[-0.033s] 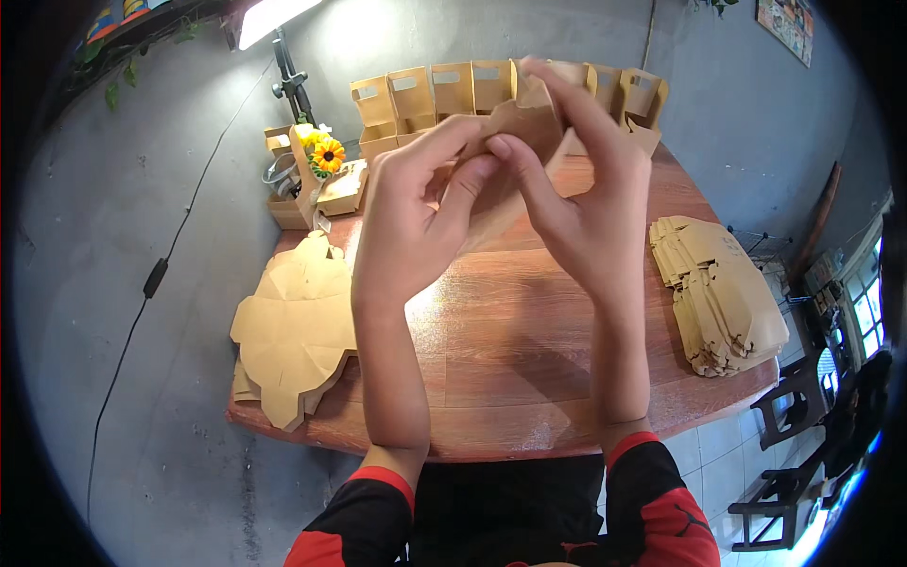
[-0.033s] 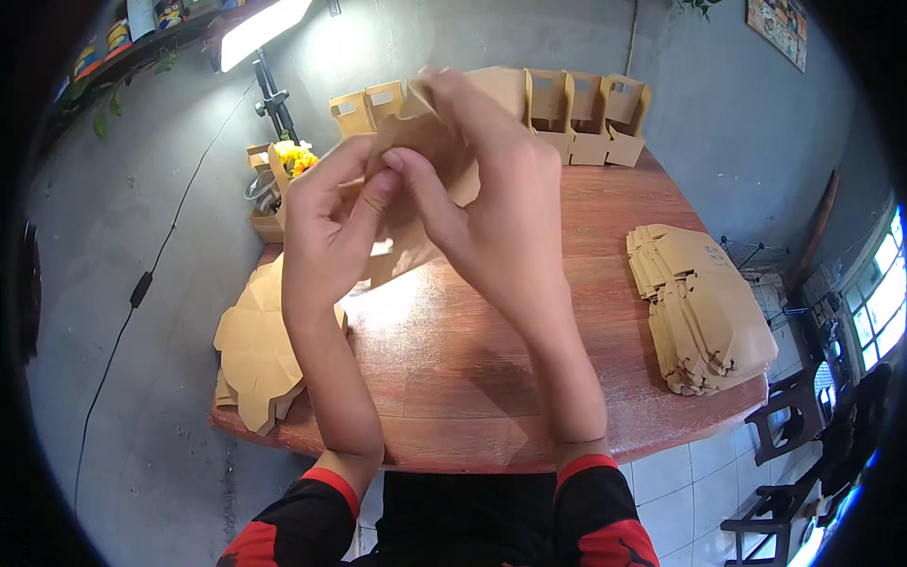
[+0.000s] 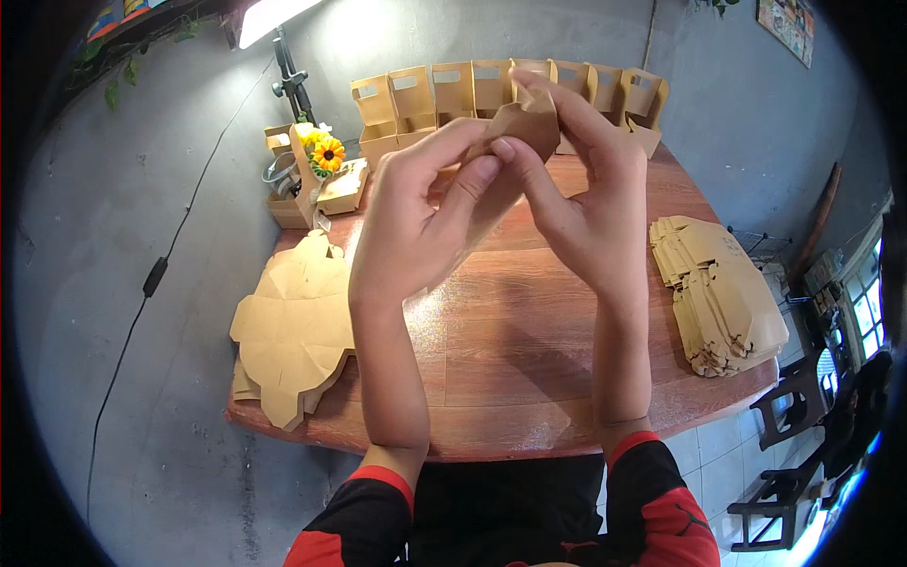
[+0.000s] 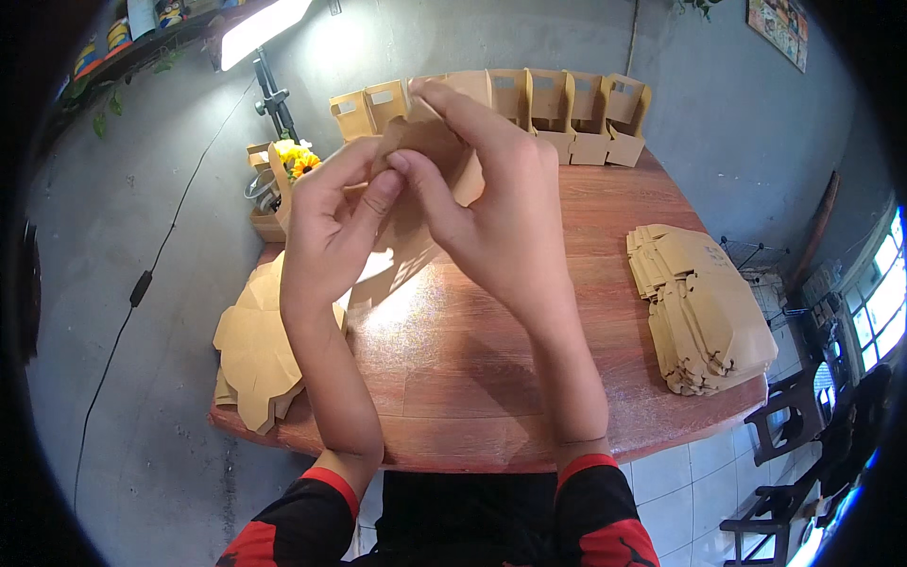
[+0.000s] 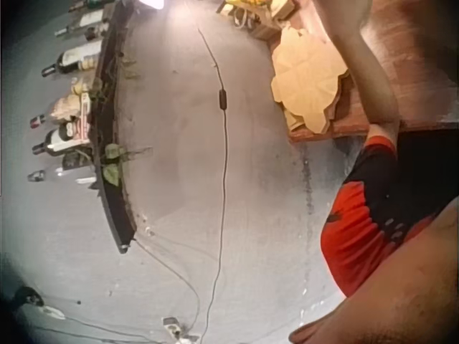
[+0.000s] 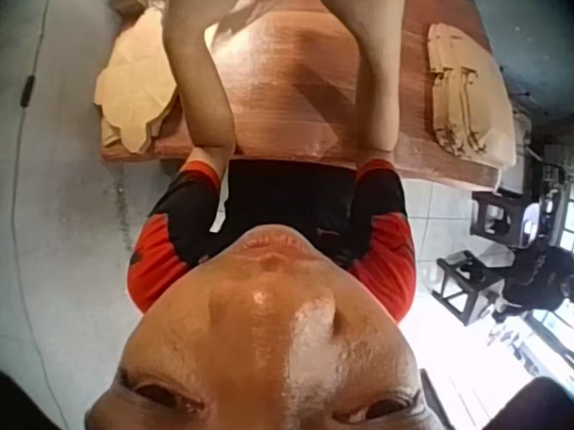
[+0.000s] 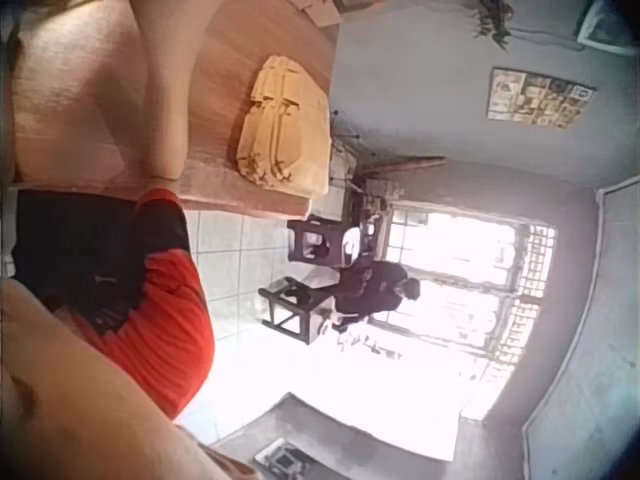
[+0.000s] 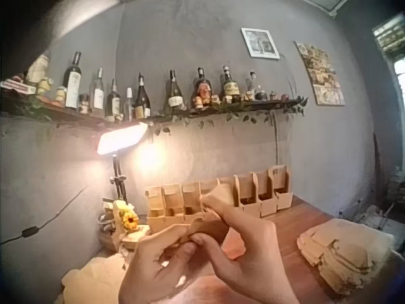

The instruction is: Assemble cardboard food containers and stack them on a table.

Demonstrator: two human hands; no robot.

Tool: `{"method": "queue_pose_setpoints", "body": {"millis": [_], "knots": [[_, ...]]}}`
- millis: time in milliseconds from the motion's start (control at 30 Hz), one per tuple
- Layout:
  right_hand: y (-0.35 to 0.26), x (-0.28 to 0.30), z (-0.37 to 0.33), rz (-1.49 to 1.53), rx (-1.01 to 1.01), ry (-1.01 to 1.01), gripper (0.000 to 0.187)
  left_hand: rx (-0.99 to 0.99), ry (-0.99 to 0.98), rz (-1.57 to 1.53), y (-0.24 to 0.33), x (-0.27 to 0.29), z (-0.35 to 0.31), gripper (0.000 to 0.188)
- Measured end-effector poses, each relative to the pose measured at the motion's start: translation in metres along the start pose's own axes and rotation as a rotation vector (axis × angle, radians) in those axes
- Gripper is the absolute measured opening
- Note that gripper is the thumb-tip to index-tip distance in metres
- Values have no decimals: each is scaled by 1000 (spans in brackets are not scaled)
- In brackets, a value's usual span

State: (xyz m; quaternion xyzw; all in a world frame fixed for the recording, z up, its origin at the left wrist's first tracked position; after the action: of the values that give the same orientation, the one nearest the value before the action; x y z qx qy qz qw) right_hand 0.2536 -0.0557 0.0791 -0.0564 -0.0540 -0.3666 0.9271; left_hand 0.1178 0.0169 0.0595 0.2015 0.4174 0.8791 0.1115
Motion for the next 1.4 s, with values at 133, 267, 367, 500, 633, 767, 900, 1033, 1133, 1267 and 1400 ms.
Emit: {"method": "queue_pose_setpoints", "body": {"millis": [133, 267, 367, 500, 633, 767, 900, 1033, 1133, 1267, 1400], "knots": [[3, -4, 1, 121, -12, -81, 40, 35, -119, -80, 0, 2, -2, 24], [-9, 0, 3, -121, 169, -73, 38, 94, -154, -182, 0, 7, -3, 23], [-15, 2, 5, -116, 267, -26, 35, 140, -163, -321, 0, 9, -5, 20], [-21, 7, 10, -106, 394, 24, 30, 150, -258, -558, 5, 10, -8, 18], [-27, 13, 10, -98, 402, -29, 30, 134, -234, -502, 9, 12, -8, 18], [-35, 13, 9, -85, 411, -56, 31, 185, -181, -498, 8, 12, -12, 18], [-46, 14, 8, -75, 406, -129, 34, 107, -195, -516, 16, 13, -17, 18], [-52, 18, 8, -115, 402, -159, 35, 69, -177, -498, 21, 12, -18, 18], [-51, 18, 8, -86, 405, -137, 35, 100, -184, -542, 24, 11, -22, 16], [-51, 16, 8, -103, 406, -115, 34, 128, -181, -522, 29, 14, -27, 12], [-51, 20, 7, -220, 309, -116, 31, 171, -205, -509, 30, 17, -31, 22]]}}
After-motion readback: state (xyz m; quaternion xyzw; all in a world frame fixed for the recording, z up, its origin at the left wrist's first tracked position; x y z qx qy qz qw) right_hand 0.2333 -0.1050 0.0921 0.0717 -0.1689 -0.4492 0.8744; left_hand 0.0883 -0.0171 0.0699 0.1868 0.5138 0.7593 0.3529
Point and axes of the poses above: each hand's wrist, its own z-axis towards the middle knuckle, its own x-axis out of the back of the hand, y = z × x, the point moved 6 cm from there along z, towards the middle knuckle, and after that the axes turned 13 degrees about x, right-handed, at the moved point
